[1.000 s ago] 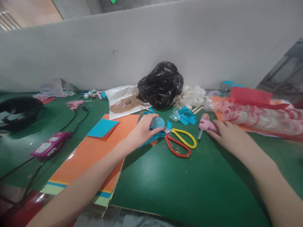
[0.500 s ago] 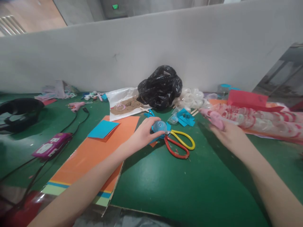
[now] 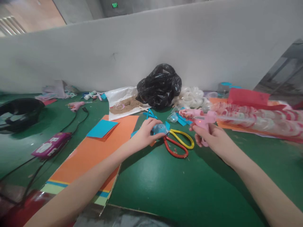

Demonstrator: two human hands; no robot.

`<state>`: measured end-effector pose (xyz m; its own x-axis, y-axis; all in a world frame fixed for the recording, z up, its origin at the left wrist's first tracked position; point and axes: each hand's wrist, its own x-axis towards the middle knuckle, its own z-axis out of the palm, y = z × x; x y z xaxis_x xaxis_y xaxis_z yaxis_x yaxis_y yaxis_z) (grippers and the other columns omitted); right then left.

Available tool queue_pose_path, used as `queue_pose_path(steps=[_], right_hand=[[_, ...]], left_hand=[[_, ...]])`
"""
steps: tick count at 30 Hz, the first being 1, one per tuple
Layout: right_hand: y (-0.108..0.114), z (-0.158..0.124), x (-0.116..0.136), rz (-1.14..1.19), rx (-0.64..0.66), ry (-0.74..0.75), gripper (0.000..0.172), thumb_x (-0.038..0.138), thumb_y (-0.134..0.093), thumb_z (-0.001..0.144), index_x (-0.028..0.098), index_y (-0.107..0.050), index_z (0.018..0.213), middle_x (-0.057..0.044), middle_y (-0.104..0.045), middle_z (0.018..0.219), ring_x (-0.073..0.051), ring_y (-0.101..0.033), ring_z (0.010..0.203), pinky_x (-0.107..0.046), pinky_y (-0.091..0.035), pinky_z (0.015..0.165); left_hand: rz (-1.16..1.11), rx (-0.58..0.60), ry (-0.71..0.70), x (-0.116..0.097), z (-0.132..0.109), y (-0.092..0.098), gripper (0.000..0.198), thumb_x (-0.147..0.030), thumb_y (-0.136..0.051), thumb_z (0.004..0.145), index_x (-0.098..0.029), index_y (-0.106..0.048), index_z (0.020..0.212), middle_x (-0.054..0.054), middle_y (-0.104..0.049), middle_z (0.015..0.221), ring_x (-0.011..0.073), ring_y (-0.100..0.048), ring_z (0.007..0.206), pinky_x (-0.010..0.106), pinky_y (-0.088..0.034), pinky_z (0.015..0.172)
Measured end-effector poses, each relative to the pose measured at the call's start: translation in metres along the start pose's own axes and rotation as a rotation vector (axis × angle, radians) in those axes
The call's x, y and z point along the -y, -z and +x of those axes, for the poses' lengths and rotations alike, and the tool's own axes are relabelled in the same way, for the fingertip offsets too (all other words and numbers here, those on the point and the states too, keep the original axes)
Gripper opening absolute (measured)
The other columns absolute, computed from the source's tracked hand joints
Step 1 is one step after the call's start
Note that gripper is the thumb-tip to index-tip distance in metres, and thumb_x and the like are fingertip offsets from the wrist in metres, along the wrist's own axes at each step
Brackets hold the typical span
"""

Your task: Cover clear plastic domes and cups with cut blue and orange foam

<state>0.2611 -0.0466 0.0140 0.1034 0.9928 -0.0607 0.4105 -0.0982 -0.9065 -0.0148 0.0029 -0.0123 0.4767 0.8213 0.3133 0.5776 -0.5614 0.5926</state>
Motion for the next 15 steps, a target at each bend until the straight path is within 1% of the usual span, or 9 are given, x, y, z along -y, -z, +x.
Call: queue_pose_path(steps=[2,4,6,8,11,15], right_hand=[[-0.003,-0.003,0.002,-0.1,0.059,0.0,0.053,0.075,-0.061,0.078,0.022,-0.063,0.075,0.0,-0.059,0.055,-0.017,-0.052,0.055,-0.032,-0.042,0.059],[-0.007,-0.004,0.002,-0.185,0.106,0.012,0.057,0.075,-0.057,0.082,0.022,-0.057,0.061,0.0,-0.058,0.053,-0.016,-0.051,0.054,-0.032,-0.042,0.062],[-0.01,-0.004,0.0,-0.228,0.147,0.028,0.061,0.074,-0.055,0.084,0.022,-0.052,0.053,-0.001,-0.057,0.051,-0.015,-0.05,0.053,-0.032,-0.042,0.062],[-0.014,-0.003,-0.003,-0.237,0.163,0.016,0.06,0.075,-0.056,0.083,0.023,-0.054,0.054,-0.001,-0.058,0.051,-0.016,-0.052,0.053,-0.032,-0.042,0.061],[-0.02,-0.003,-0.008,-0.247,0.138,-0.026,0.057,0.077,-0.059,0.077,0.024,-0.055,0.058,-0.001,-0.06,0.054,-0.018,-0.055,0.055,-0.033,-0.045,0.061],[-0.027,-0.003,-0.01,-0.288,0.133,0.001,0.056,0.074,-0.058,0.08,0.025,-0.051,0.053,0.0,-0.057,0.049,-0.017,-0.053,0.052,-0.032,-0.045,0.06]], left_hand=[[0.018,-0.016,0.041,0.002,0.001,-0.001,0.041,-0.043,-0.071,0.092,-0.021,-0.061,0.125,0.008,-0.061,0.125,0.0263,-0.054,0.119,0.044,-0.045,0.108],[0.044,-0.022,0.076,0.004,0.001,-0.002,0.041,-0.043,-0.071,0.091,-0.021,-0.062,0.125,0.008,-0.063,0.124,0.0269,-0.054,0.119,0.045,-0.044,0.108],[0.062,-0.013,0.09,0.007,0.002,-0.004,0.041,-0.043,-0.072,0.091,-0.021,-0.062,0.124,0.008,-0.064,0.123,0.027,-0.054,0.117,0.045,-0.044,0.108],[0.071,-0.01,0.086,0.01,0.002,-0.006,0.041,-0.045,-0.071,0.091,-0.021,-0.062,0.124,0.008,-0.065,0.122,0.0267,-0.055,0.115,0.045,-0.044,0.107],[0.069,-0.013,0.071,0.013,0.002,-0.009,0.042,-0.046,-0.071,0.091,-0.021,-0.062,0.123,0.007,-0.065,0.122,0.0266,-0.055,0.115,0.044,-0.044,0.106],[0.046,-0.008,0.07,0.014,0.003,-0.01,0.04,-0.044,-0.073,0.09,-0.022,-0.063,0.122,0.007,-0.065,0.122,0.0263,-0.055,0.116,0.044,-0.043,0.107]])
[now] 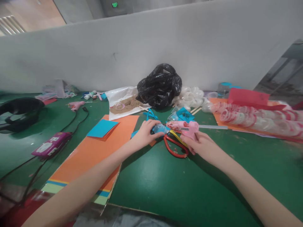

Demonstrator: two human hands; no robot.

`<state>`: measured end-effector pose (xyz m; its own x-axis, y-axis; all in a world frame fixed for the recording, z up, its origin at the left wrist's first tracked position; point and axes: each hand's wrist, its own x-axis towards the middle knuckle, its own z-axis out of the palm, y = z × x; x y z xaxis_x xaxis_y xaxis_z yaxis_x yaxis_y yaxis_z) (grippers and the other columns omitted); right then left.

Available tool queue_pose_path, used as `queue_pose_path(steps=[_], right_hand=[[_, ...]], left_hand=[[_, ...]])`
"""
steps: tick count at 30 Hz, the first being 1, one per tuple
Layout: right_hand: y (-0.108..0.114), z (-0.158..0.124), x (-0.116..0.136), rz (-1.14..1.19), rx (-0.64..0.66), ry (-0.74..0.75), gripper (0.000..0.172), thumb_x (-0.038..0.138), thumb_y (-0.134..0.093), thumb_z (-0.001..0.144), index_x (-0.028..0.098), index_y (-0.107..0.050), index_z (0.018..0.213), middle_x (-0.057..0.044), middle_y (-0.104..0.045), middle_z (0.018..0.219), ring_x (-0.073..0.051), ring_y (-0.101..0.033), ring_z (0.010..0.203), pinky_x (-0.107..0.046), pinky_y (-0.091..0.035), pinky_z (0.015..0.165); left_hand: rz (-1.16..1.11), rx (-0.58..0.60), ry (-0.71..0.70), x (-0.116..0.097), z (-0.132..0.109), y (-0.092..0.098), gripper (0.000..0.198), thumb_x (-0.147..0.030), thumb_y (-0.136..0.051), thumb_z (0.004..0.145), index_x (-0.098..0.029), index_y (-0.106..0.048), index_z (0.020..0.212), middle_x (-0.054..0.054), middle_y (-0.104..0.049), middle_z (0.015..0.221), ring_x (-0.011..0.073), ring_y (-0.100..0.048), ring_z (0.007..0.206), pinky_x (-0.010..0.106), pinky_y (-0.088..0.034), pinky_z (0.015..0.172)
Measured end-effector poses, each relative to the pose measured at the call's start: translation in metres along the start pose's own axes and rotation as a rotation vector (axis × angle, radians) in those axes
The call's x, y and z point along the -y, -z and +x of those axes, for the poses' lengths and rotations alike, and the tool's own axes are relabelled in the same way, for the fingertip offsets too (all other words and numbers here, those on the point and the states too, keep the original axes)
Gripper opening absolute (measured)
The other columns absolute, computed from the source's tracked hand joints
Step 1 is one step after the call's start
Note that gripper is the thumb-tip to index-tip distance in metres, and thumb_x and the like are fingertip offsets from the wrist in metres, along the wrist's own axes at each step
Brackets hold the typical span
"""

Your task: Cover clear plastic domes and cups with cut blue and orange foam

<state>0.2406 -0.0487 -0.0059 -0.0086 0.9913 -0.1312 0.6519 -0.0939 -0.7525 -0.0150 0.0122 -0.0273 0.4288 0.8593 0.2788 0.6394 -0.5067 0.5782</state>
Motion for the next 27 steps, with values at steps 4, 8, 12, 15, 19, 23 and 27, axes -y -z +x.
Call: queue_pose_path(steps=[4,8,12,15,19,23,27], right_hand=[[-0.0011,-0.0007,0.003,-0.002,0.003,0.013,0.057,0.073,-0.058,0.081,0.025,-0.051,0.052,0.0,-0.056,0.048,-0.017,-0.052,0.052,-0.031,-0.045,0.059],[-0.0006,-0.0027,0.0045,-0.015,-0.006,0.009,0.06,0.075,-0.058,0.08,0.025,-0.05,0.049,-0.002,-0.058,0.05,-0.018,-0.054,0.054,-0.032,-0.045,0.061],[-0.0016,-0.0044,0.0076,-0.036,-0.025,0.0,0.057,0.072,-0.058,0.081,0.024,-0.052,0.051,-0.002,-0.058,0.051,-0.018,-0.054,0.055,-0.032,-0.044,0.061],[-0.0023,-0.0044,0.0098,-0.034,-0.019,0.009,0.057,0.072,-0.058,0.081,0.024,-0.052,0.05,-0.002,-0.058,0.051,-0.019,-0.054,0.055,-0.032,-0.043,0.061],[-0.0026,-0.0035,0.0078,-0.033,-0.025,0.017,0.058,0.073,-0.056,0.08,0.024,-0.051,0.048,-0.002,-0.058,0.049,-0.019,-0.053,0.054,-0.033,-0.043,0.061],[-0.0029,-0.0013,0.0021,0.016,-0.013,0.018,0.057,0.074,-0.058,0.079,0.024,-0.054,0.052,-0.002,-0.058,0.05,-0.019,-0.054,0.054,-0.033,-0.044,0.061],[-0.0035,0.0007,0.0003,0.047,-0.02,0.008,0.056,0.075,-0.06,0.076,0.024,-0.053,0.053,-0.001,-0.059,0.05,-0.018,-0.054,0.052,-0.033,-0.046,0.059]], left_hand=[[-0.034,-0.003,0.005,-0.0006,0.0005,0.0006,0.039,-0.043,-0.075,0.089,-0.024,-0.063,0.121,0.007,-0.064,0.12,0.0253,-0.055,0.116,0.044,-0.043,0.108],[-0.062,-0.007,0.011,-0.0005,0.0011,0.0002,0.04,-0.042,-0.076,0.088,-0.024,-0.063,0.121,0.007,-0.063,0.119,0.025,-0.055,0.117,0.044,-0.043,0.109],[-0.079,-0.011,0.012,0.0009,0.0012,-0.0009,0.042,-0.041,-0.077,0.087,-0.023,-0.064,0.122,0.008,-0.063,0.118,0.0249,-0.056,0.116,0.044,-0.043,0.109],[-0.084,-0.019,0.013,0.0022,0.0008,-0.002,0.042,-0.042,-0.077,0.086,-0.024,-0.064,0.122,0.007,-0.062,0.118,0.0251,-0.056,0.116,0.045,-0.044,0.109],[-0.088,-0.03,0.008,0.0028,0.0005,-0.0028,0.042,-0.042,-0.077,0.086,-0.025,-0.064,0.122,0.007,-0.062,0.118,0.0255,-0.056,0.117,0.046,-0.044,0.11],[-0.088,-0.026,0.011,0.0026,0.001,-0.0027,0.043,-0.042,-0.078,0.085,-0.024,-0.065,0.122,0.008,-0.062,0.119,0.0255,-0.056,0.117,0.046,-0.044,0.11],[-0.096,-0.023,0.017,0.0022,0.0013,-0.0025,0.044,-0.042,-0.078,0.085,-0.024,-0.064,0.123,0.008,-0.062,0.12,0.0251,-0.056,0.118,0.045,-0.044,0.111]])
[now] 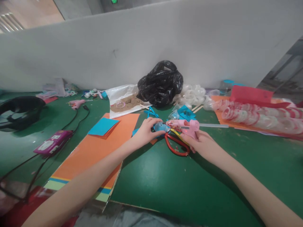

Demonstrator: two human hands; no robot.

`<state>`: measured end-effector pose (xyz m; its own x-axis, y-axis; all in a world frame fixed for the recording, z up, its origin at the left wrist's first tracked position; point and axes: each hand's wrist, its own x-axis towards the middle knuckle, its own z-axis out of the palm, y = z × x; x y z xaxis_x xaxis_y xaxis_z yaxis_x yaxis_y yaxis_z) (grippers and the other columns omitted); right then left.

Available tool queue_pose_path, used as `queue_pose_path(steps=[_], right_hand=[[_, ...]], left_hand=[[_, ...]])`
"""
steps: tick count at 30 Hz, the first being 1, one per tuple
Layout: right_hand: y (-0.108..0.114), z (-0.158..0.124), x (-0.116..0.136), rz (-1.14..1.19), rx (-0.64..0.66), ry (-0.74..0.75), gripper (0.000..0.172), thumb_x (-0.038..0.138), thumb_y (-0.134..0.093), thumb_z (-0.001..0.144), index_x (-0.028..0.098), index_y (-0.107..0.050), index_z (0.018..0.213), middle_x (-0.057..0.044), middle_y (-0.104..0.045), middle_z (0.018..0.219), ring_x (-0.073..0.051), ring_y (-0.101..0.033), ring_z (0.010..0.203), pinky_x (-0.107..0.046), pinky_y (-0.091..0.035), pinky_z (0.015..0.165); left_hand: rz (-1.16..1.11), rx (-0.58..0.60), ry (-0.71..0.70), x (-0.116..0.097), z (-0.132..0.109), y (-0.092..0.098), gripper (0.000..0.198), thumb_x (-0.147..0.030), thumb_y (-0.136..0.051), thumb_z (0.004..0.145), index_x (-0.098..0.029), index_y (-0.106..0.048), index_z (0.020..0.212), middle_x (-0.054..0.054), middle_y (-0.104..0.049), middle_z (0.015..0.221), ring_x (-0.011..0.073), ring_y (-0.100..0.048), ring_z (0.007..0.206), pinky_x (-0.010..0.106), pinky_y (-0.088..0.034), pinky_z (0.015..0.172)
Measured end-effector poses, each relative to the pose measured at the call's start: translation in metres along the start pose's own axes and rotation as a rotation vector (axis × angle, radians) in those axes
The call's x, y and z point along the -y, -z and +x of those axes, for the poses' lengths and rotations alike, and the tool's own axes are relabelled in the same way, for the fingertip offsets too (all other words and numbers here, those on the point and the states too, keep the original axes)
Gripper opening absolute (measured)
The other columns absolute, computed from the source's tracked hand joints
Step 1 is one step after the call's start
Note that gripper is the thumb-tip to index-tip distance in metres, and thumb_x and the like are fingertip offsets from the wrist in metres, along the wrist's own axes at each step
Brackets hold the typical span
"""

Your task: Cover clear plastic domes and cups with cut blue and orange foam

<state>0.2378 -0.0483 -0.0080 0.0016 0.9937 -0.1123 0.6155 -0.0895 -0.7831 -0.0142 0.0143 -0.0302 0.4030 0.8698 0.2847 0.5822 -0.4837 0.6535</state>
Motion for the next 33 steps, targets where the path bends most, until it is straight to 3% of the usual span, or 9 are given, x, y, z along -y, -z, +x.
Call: queue_pose_path(steps=[8,21,33], right_hand=[[0.002,-0.005,0.006,0.031,0.033,0.004,0.049,0.066,-0.061,0.083,0.024,-0.053,0.059,-0.002,-0.062,0.054,-0.019,-0.057,0.054,-0.033,-0.046,0.061],[0.002,-0.001,0.005,-0.081,0.026,-0.035,0.055,0.078,-0.056,0.075,0.026,-0.052,0.056,-0.004,-0.063,0.054,-0.021,-0.059,0.057,-0.037,-0.047,0.064],[0.003,-0.003,0.011,-0.062,0.008,-0.023,0.051,0.071,-0.059,0.076,0.024,-0.053,0.057,-0.004,-0.062,0.053,-0.021,-0.058,0.055,-0.036,-0.048,0.063]], left_hand=[[0.01,0.008,0.01,-0.002,0.0,0.002,0.044,-0.042,-0.079,0.085,-0.024,-0.064,0.123,0.008,-0.061,0.119,0.0255,-0.056,0.118,0.046,-0.044,0.11],[0.011,-0.008,0.003,-0.001,-0.001,0.001,0.044,-0.041,-0.079,0.085,-0.023,-0.064,0.124,0.008,-0.061,0.121,0.0247,-0.055,0.119,0.043,-0.043,0.112],[-0.007,-0.023,-0.015,0.001,-0.001,-0.002,0.043,-0.04,-0.079,0.086,-0.024,-0.064,0.122,0.008,-0.061,0.122,0.0243,-0.056,0.119,0.044,-0.044,0.111]])
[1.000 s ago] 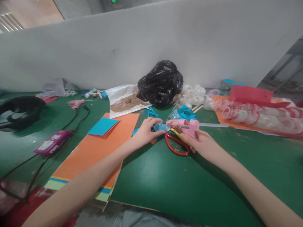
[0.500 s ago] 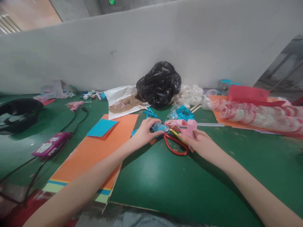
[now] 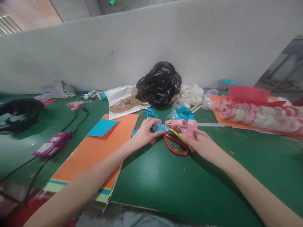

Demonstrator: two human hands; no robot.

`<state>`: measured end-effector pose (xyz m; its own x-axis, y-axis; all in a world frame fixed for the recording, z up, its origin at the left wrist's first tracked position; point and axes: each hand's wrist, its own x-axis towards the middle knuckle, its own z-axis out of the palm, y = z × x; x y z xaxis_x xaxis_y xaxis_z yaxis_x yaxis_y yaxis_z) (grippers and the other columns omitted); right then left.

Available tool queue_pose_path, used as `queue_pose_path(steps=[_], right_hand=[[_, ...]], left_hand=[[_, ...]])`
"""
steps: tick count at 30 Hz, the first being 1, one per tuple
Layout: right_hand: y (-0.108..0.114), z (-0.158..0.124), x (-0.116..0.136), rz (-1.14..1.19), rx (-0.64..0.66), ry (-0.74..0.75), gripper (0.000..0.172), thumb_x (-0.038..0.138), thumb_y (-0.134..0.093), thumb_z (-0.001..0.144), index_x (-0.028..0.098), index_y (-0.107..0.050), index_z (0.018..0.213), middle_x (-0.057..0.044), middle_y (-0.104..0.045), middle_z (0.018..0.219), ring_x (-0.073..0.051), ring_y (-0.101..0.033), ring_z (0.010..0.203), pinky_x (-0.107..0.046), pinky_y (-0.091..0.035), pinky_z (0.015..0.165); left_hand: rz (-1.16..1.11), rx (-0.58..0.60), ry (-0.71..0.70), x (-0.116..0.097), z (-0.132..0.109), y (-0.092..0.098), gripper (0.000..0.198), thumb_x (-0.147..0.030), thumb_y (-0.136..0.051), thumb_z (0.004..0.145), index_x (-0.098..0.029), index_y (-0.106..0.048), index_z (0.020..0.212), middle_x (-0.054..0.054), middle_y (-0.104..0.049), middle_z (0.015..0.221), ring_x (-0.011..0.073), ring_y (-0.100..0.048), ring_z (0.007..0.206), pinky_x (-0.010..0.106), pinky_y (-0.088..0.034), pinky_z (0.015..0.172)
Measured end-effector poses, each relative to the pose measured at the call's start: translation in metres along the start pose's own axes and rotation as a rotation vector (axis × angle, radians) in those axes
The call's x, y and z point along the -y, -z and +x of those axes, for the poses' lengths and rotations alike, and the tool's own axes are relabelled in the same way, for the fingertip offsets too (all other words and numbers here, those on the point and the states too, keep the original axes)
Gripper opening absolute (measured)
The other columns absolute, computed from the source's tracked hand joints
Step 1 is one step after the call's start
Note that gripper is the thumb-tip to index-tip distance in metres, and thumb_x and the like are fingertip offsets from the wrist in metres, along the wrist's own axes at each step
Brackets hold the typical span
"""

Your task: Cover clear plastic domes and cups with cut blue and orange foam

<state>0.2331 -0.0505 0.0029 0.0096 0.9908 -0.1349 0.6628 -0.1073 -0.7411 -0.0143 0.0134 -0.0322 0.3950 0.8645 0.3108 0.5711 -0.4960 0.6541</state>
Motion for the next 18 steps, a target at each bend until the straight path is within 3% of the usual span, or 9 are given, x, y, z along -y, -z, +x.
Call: queue_pose_path(steps=[18], right_hand=[[-0.0013,0.0012,-0.0043,0.026,0.019,0.018,0.053,0.075,-0.058,0.076,0.026,-0.052,0.055,-0.003,-0.06,0.052,-0.02,-0.057,0.054,-0.035,-0.047,0.06]], left_hand=[[0.018,0.021,0.014,-0.0021,0.0001,0.0027,0.041,-0.04,-0.077,0.086,-0.025,-0.063,0.122,0.008,-0.061,0.121,0.0247,-0.056,0.119,0.044,-0.045,0.109]])
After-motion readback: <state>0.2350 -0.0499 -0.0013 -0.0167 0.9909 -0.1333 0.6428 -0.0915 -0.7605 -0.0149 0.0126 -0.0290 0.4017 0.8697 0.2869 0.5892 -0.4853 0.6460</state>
